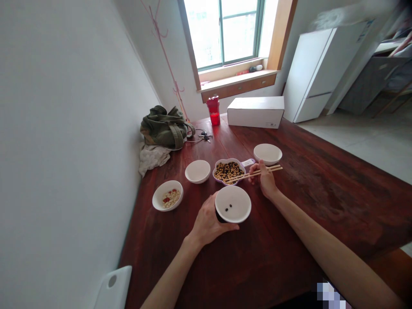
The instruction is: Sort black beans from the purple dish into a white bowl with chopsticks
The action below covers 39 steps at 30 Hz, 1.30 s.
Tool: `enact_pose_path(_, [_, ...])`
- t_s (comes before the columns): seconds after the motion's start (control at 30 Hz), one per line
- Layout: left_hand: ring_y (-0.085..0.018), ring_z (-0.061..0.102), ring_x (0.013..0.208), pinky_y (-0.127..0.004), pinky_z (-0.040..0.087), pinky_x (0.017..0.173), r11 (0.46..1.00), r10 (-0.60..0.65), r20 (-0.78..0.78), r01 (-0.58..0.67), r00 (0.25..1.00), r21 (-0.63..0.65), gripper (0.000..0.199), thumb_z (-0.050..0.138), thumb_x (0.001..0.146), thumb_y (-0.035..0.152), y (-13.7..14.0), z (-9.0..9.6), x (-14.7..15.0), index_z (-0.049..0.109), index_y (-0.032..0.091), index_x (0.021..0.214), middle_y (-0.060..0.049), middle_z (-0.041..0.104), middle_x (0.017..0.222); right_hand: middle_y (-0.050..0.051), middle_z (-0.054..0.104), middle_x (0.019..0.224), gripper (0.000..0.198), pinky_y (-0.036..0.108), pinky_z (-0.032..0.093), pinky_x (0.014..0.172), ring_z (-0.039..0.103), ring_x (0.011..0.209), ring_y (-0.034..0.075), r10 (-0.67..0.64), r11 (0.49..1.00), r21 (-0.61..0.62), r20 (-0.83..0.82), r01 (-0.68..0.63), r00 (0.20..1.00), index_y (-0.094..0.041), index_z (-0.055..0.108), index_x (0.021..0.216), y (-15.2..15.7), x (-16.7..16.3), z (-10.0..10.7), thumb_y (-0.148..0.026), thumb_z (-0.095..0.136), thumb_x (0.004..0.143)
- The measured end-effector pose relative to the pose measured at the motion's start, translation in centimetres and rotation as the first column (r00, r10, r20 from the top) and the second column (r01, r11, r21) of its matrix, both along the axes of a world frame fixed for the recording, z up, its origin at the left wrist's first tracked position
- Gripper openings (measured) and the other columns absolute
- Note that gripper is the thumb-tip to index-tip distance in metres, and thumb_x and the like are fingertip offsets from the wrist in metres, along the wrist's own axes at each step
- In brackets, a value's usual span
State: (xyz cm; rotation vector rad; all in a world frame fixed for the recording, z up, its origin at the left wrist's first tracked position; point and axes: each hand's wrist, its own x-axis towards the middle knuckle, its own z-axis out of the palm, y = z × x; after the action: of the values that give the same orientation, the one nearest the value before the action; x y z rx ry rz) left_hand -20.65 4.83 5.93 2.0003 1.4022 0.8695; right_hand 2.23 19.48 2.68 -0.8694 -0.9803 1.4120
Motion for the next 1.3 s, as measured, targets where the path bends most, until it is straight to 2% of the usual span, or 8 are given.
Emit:
enact_pose_path(0.13, [-0.035,0.055,0.135,-0.053,0.04,0.119,1.0,0.005,-0.005,-0.005,1.0,0.005,0.104,0.092,0.061,0.06,0.1,0.0,0.0,0.045,0.025,0.147,-0.013,0.057,0.146,0.0,0.052,0.051,0.06,0.021,0.038,0.037,0.054,0.043,0.012,0.002,0.999,-0.042,-0.112,-0.007,0.994,-0.019,0.063,0.065,0.0,0.2,0.5,-0.073,0.056,0.089])
enact_pose_path(0.27, [-0.035,0.052,0.138,-0.052,0.038,0.12,1.0,0.014,-0.017,-0.013,1.0,0.014,0.106,0.091,0.062,0.061,0.0,-0.2,-0.1,0.043,0.025,0.149,-0.013,0.054,0.149,-0.001,0.049,0.052,0.059,0.022,0.04,0.04,0.051,0.045,0.012,0.13,0.99,-0.014,-0.276,-0.139,0.952,-0.019,0.059,0.061,-0.2,0.7,1.4,-0.07,0.055,0.092])
enact_pose_path(0.4, [-0.035,0.05,0.139,-0.052,0.038,0.12,0.999,0.021,-0.052,-0.019,0.998,0.034,0.108,0.091,0.063,0.062,0.0,-0.6,-0.1,0.04,0.024,0.15,-0.013,0.053,0.15,-0.001,0.045,0.054,0.06,0.022,0.039,0.039,0.047,0.047,0.011,0.237,0.971,0.042,-0.321,-0.236,0.917,-0.019,0.056,0.057,-0.3,1.1,2.0,-0.069,0.057,0.091])
enact_pose_path(0.47, [-0.036,0.052,0.138,-0.053,0.039,0.118,0.999,0.032,-0.066,-0.029,0.997,0.046,0.107,0.091,0.063,0.061,-0.1,-0.7,-0.1,0.04,0.024,0.15,-0.014,0.055,0.148,0.0,0.044,0.054,0.062,0.023,0.038,0.039,0.046,0.047,0.012,0.229,0.973,0.048,-0.291,-0.225,0.929,-0.02,0.056,0.057,-0.3,1.3,2.2,-0.071,0.055,0.091])
enact_pose_path(0.67, [-0.035,0.054,0.135,-0.053,0.042,0.116,0.998,0.034,-0.078,-0.03,0.996,0.047,0.103,0.09,0.066,0.057,-0.1,-0.8,-0.1,0.04,0.024,0.149,-0.013,0.056,0.146,0.001,0.041,0.052,0.069,0.026,0.037,0.039,0.043,0.046,0.014,0.054,0.997,0.06,-0.115,-0.048,0.992,-0.023,0.051,0.054,-0.2,1.7,2.8,-0.081,0.04,0.091])
enact_pose_path(0.9, [-0.035,0.054,0.134,-0.054,0.042,0.116,0.998,0.044,-0.081,-0.04,0.996,0.051,0.106,0.089,0.064,0.065,-0.2,-0.7,0.0,0.04,0.024,0.149,-0.013,0.057,0.145,0.002,0.059,0.057,0.064,0.025,0.036,0.039,0.051,0.046,0.013,-0.088,0.991,0.103,-0.004,0.088,0.996,-0.022,0.061,0.067,-0.1,0.6,1.4,-0.08,0.046,0.09])
enact_pose_path(1.1, [-0.036,0.053,0.136,-0.054,0.04,0.117,0.998,0.045,-0.09,-0.041,0.995,0.046,0.107,0.087,0.065,0.067,-0.2,-0.8,-0.1,0.039,0.023,0.15,-0.015,0.055,0.146,0.003,0.065,0.059,0.063,0.025,0.039,0.042,0.056,0.048,0.014,-0.061,0.975,0.223,0.177,0.021,0.982,-0.021,0.065,0.071,-0.4,-0.5,-0.3,-0.076,0.045,0.093])
enact_pose_path(1.3, [-0.036,0.054,0.136,-0.054,0.041,0.117,0.998,0.044,-0.093,-0.039,0.995,0.047,0.106,0.087,0.065,0.067,-0.2,-0.8,-0.1,0.039,0.023,0.15,-0.014,0.056,0.146,0.002,0.064,0.06,0.062,0.025,0.041,0.043,0.05,0.045,0.012,-0.083,0.973,0.23,0.233,0.028,0.969,-0.021,0.067,0.074,-0.5,-0.6,-0.5,-0.076,0.045,0.093])
